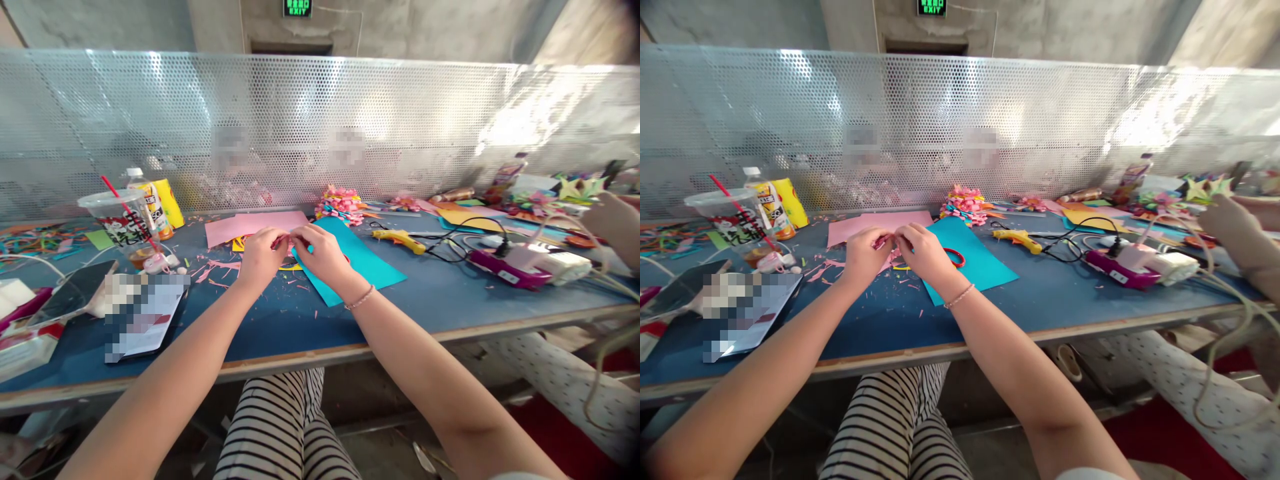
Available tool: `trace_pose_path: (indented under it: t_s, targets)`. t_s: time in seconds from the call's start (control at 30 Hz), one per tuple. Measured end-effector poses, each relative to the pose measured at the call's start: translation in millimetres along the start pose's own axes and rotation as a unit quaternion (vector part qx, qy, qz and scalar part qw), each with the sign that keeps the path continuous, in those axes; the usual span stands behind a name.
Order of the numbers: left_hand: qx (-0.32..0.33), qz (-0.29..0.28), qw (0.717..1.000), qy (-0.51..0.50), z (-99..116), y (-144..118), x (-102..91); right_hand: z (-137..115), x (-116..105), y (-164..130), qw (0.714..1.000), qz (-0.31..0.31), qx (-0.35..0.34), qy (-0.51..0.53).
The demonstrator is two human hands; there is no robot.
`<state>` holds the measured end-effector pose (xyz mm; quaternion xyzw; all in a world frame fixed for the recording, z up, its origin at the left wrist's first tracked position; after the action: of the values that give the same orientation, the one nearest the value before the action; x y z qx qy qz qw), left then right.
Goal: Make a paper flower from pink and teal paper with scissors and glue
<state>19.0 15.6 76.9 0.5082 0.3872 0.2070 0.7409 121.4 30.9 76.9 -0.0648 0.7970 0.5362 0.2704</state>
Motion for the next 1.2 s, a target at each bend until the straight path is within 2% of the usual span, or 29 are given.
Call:
trace_pose_path:
  t_s: [0.23,0.37,0.47,0.57,0.77,0.93,1.07,1.2]
  targets:
    - [-0.021,-0.021,0.999,-0.020,-4.7,-0.3,4.3,-6.3,3.5,1.0,0.999,-0.026,-0.024,-0.008]
    - [-0.107,-0.041,0.990,-0.080,-18.0,-1.9,9.8,-4.4,5.1,2.3,0.999,-0.036,-0.022,0.028]
    - [-0.202,-0.058,0.964,-0.160,-31.2,-5.8,16.4,9.4,-5.5,3.7,0.997,0.018,0.025,0.069]
    - [-0.272,-0.061,0.924,-0.260,-39.8,-10.1,24.0,27.4,-18.4,1.6,0.987,0.089,0.085,0.101]
    - [-0.351,-0.040,0.852,-0.386,-51.3,-17.9,34.7,39.1,-19.8,-0.4,0.984,0.112,0.110,0.081]
    - [-0.395,-0.007,0.820,-0.414,-58.9,-21.8,34.7,39.7,-5.7,1.8,0.990,0.056,0.114,0.056]
    - [-0.417,-0.003,0.797,-0.436,-61.6,-24.3,38.5,40.6,13.0,0.2,0.982,-0.015,0.136,0.128]
    - [-0.435,-0.009,0.780,-0.449,-65.1,-28.0,45.4,50.2,21.2,-3.6,0.969,-0.027,0.184,0.163]
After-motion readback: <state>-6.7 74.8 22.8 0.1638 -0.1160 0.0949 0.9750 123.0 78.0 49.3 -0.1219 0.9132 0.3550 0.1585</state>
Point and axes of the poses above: each hand's wrist, its own y-axis towards the middle knuckle, its own x-axis out of the palm, z = x × y, the point moved 9 cm from there along y, towards the middle knuckle, and after that the axes turned 3 degrees about y, right-handed, at the moved point
